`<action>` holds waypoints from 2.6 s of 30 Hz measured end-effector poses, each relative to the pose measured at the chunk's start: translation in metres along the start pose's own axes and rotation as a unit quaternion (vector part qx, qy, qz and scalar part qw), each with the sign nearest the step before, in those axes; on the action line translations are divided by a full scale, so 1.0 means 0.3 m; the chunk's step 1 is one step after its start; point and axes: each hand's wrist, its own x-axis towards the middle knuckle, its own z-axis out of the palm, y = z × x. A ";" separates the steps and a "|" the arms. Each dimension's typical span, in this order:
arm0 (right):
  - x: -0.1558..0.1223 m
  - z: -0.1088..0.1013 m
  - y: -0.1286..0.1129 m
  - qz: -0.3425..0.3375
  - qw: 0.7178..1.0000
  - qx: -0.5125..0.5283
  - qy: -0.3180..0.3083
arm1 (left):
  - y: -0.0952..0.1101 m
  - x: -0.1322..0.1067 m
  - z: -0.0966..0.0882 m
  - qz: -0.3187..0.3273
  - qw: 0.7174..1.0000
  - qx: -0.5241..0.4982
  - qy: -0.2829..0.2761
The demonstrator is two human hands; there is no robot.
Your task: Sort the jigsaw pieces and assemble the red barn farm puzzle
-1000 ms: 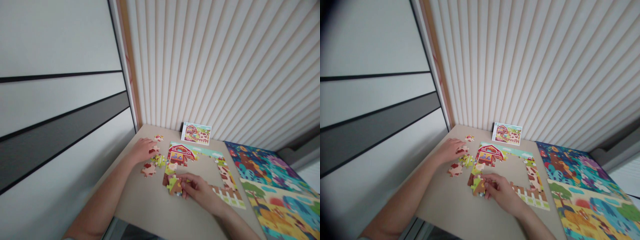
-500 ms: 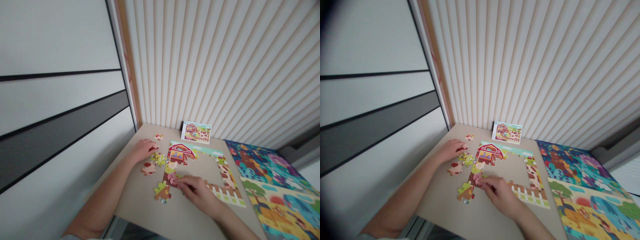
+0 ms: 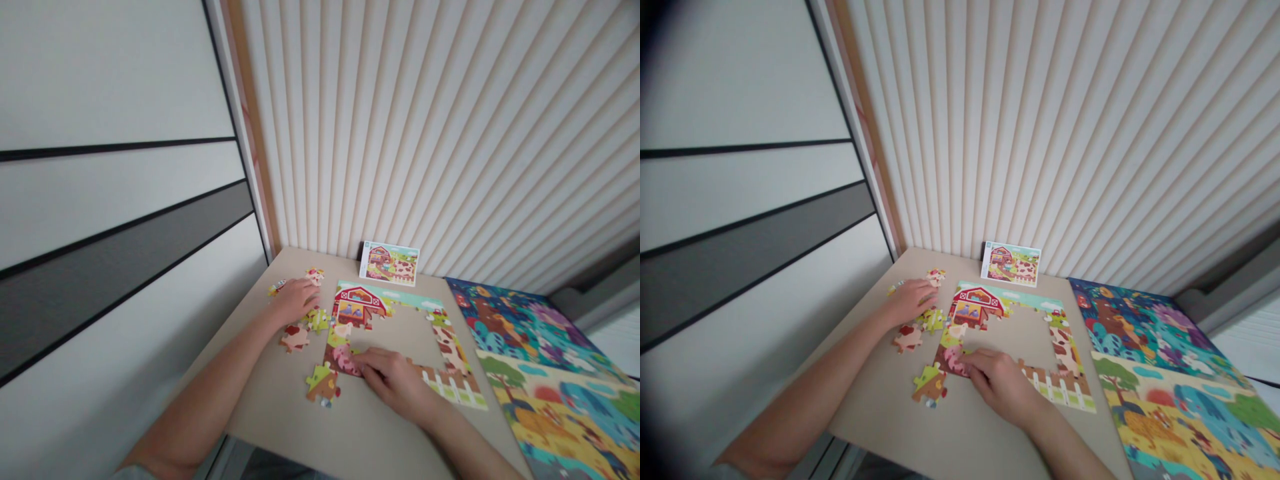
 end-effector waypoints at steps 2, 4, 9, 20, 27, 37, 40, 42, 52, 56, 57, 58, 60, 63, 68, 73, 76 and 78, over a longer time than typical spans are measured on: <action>-0.001 -0.001 0.003 -0.007 1.000 -0.023 -0.007 | 0.020 -0.020 -0.022 0.028 0.999 -0.005 -0.042; -0.001 0.000 0.007 -0.012 0.999 -0.037 -0.013 | 0.034 -0.036 -0.038 0.042 0.996 -0.014 -0.072; -0.001 0.004 0.013 -0.012 0.999 -0.043 -0.020 | 0.039 -0.048 -0.053 0.055 0.993 -0.030 -0.103; -0.002 0.006 0.011 -0.020 0.999 -0.037 -0.013 | 0.022 -0.019 -0.070 -0.062 0.987 -0.151 -0.002; 0.008 0.007 0.048 0.064 0.989 0.013 0.132 | 0.234 -0.011 0.015 -0.097 0.875 -0.475 0.015; 0.025 0.005 0.134 0.149 0.956 0.176 0.181 | 0.354 -0.031 0.119 -0.052 0.775 -0.625 -0.078; 0.032 0.010 0.139 0.157 0.940 0.249 0.173 | 0.353 -0.031 0.125 -0.053 0.758 -0.644 -0.083; 0.035 0.007 0.139 0.153 0.931 0.278 0.178 | 0.359 -0.031 0.120 -0.060 0.754 -0.650 -0.079; 0.026 -0.080 0.154 0.136 0.944 0.216 0.208 | 0.370 -0.028 0.097 -0.097 0.741 -0.658 -0.088; 0.024 -0.095 0.167 0.134 0.940 0.192 0.249 | 0.366 -0.028 0.112 -0.095 0.733 -0.669 -0.078; 0.023 -0.091 0.166 0.138 0.942 0.185 0.244 | 0.367 -0.028 0.114 -0.091 0.734 -0.669 -0.076; 0.022 -0.084 0.164 0.143 0.945 0.179 0.233 | 0.368 -0.028 0.114 -0.087 0.735 -0.668 -0.076; 0.022 -0.062 0.154 0.145 0.951 0.180 0.206 | 0.372 -0.028 0.114 -0.080 0.738 -0.665 -0.080; 0.025 -0.025 0.136 0.136 0.952 0.212 0.175 | 0.376 -0.028 0.117 -0.074 0.744 -0.659 -0.085; 0.032 -0.016 0.146 0.148 0.947 0.227 0.170 | 0.374 -0.031 0.116 -0.064 0.784 -0.612 -0.078; 0.015 -0.122 0.251 0.170 0.938 0.109 0.283 | 0.349 -0.031 0.077 -0.028 0.916 -0.399 0.018; -0.010 -0.194 0.333 0.214 0.921 0.008 0.326 | 0.335 -0.032 0.067 0.054 0.958 -0.282 0.019; -0.022 -0.220 0.374 0.240 0.914 -0.045 0.325 | 0.333 -0.034 0.071 0.089 0.968 -0.233 0.010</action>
